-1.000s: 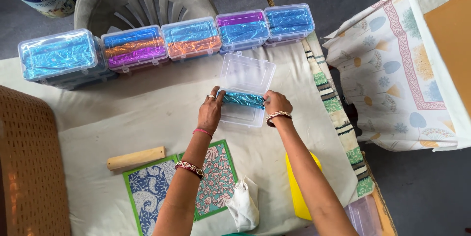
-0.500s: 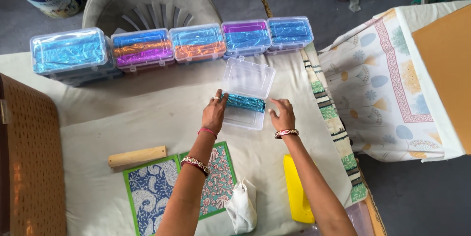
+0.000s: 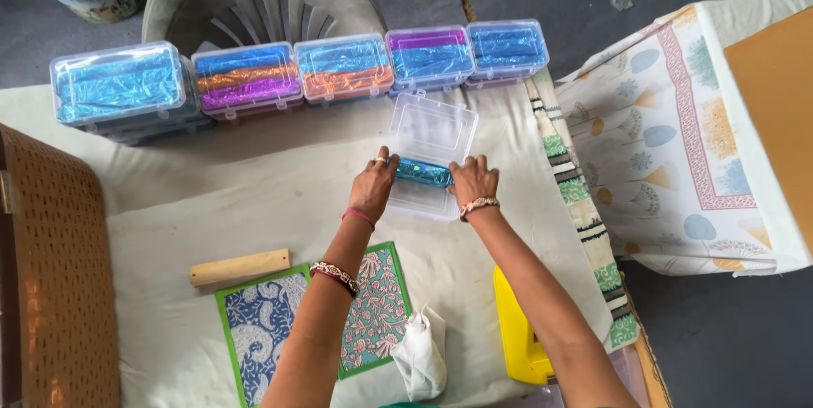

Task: The person wraps a wooden handle with metallic foil, folding the foil around the handle and smoothing it by hand, then places the wrapped handle aside. The person then picks up another wooden handle and wipes it with a white cloth, turning it to wipe different sides.

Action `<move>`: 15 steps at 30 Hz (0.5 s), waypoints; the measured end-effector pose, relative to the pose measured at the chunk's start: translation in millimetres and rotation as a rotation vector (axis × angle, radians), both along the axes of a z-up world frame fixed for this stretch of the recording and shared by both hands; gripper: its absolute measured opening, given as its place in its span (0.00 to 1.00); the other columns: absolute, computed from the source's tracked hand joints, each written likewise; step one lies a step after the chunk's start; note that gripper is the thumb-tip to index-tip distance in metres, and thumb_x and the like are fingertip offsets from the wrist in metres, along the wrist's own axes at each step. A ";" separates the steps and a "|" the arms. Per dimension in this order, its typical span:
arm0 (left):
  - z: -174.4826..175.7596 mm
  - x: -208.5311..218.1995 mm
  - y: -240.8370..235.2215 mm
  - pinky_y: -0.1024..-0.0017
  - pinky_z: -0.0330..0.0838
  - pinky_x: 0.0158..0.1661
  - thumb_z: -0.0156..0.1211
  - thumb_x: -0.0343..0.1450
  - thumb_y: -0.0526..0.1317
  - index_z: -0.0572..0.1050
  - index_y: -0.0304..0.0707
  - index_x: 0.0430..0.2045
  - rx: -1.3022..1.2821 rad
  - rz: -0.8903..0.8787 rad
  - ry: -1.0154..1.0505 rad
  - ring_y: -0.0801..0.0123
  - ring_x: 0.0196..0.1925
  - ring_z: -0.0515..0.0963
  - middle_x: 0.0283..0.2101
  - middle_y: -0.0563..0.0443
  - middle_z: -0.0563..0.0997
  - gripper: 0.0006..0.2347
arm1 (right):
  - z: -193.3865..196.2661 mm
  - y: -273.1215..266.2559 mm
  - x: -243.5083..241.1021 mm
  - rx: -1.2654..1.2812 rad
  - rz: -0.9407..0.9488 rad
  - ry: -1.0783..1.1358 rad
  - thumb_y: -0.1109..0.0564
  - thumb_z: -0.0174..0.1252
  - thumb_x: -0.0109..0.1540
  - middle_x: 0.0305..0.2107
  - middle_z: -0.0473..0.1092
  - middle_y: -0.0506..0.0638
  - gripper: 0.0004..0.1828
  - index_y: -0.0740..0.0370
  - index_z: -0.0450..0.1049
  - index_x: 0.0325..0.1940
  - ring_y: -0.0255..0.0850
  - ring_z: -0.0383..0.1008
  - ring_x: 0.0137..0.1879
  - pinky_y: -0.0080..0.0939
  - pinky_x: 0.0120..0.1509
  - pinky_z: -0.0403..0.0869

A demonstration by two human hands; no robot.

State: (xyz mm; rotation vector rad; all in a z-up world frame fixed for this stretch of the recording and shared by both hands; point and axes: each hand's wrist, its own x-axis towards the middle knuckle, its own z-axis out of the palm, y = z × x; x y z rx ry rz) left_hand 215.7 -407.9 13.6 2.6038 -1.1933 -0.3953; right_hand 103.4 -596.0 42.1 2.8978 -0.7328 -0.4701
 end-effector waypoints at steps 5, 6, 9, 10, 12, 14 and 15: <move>-21.7 -0.9 1.2 0.67 0.79 0.47 0.58 0.65 0.24 0.62 0.41 0.64 -0.074 0.011 -0.048 0.56 0.56 0.76 0.69 0.45 0.60 0.30 | -53.7 -28.3 -39.9 0.424 -0.064 -0.480 0.51 0.72 0.51 0.44 0.74 0.48 0.27 0.47 0.77 0.55 0.45 0.75 0.48 0.45 0.47 0.77; -24.1 -3.4 2.2 0.66 0.79 0.48 0.57 0.67 0.24 0.63 0.43 0.64 -0.090 0.016 -0.029 0.56 0.57 0.76 0.69 0.46 0.61 0.28 | -64.2 -33.8 -48.9 0.671 -0.170 -0.550 0.52 0.70 0.53 0.44 0.75 0.47 0.29 0.46 0.76 0.59 0.41 0.80 0.38 0.42 0.46 0.78; -15.6 -3.6 2.9 0.67 0.78 0.48 0.56 0.63 0.24 0.62 0.40 0.64 -0.114 0.061 -0.033 0.54 0.55 0.76 0.67 0.44 0.64 0.30 | -68.6 -19.0 -57.3 0.449 -0.119 -0.642 0.53 0.72 0.54 0.34 0.78 0.49 0.26 0.47 0.79 0.57 0.43 0.79 0.36 0.46 0.44 0.76; -24.3 -2.2 -0.5 0.67 0.78 0.48 0.56 0.63 0.24 0.62 0.40 0.64 -0.115 0.066 -0.036 0.54 0.55 0.76 0.67 0.44 0.64 0.30 | -69.7 -18.8 -53.9 0.450 -0.114 -0.643 0.53 0.72 0.54 0.34 0.78 0.49 0.26 0.47 0.79 0.57 0.43 0.79 0.36 0.46 0.44 0.76; -43.2 -1.1 -1.8 0.65 0.77 0.47 0.52 0.66 0.25 0.66 0.39 0.61 -0.311 0.134 -0.103 0.52 0.53 0.78 0.63 0.45 0.70 0.25 | -74.9 -12.0 -50.1 0.381 -0.198 -0.657 0.54 0.70 0.54 0.36 0.78 0.49 0.24 0.47 0.80 0.55 0.45 0.79 0.35 0.47 0.42 0.76; -29.3 1.3 -1.9 0.65 0.78 0.48 0.51 0.68 0.26 0.67 0.39 0.58 -0.304 0.157 -0.051 0.54 0.53 0.79 0.61 0.48 0.72 0.22 | -76.4 -10.5 -43.3 0.296 -0.162 -0.610 0.53 0.70 0.56 0.36 0.77 0.51 0.22 0.48 0.80 0.55 0.48 0.78 0.36 0.49 0.43 0.76; -21.6 1.9 -3.8 0.64 0.78 0.49 0.50 0.71 0.26 0.69 0.40 0.56 -0.303 0.179 0.004 0.57 0.53 0.80 0.60 0.50 0.75 0.18 | -75.6 -11.4 -40.5 0.204 -0.124 -0.561 0.53 0.70 0.57 0.35 0.77 0.53 0.21 0.49 0.80 0.55 0.50 0.78 0.38 0.50 0.43 0.76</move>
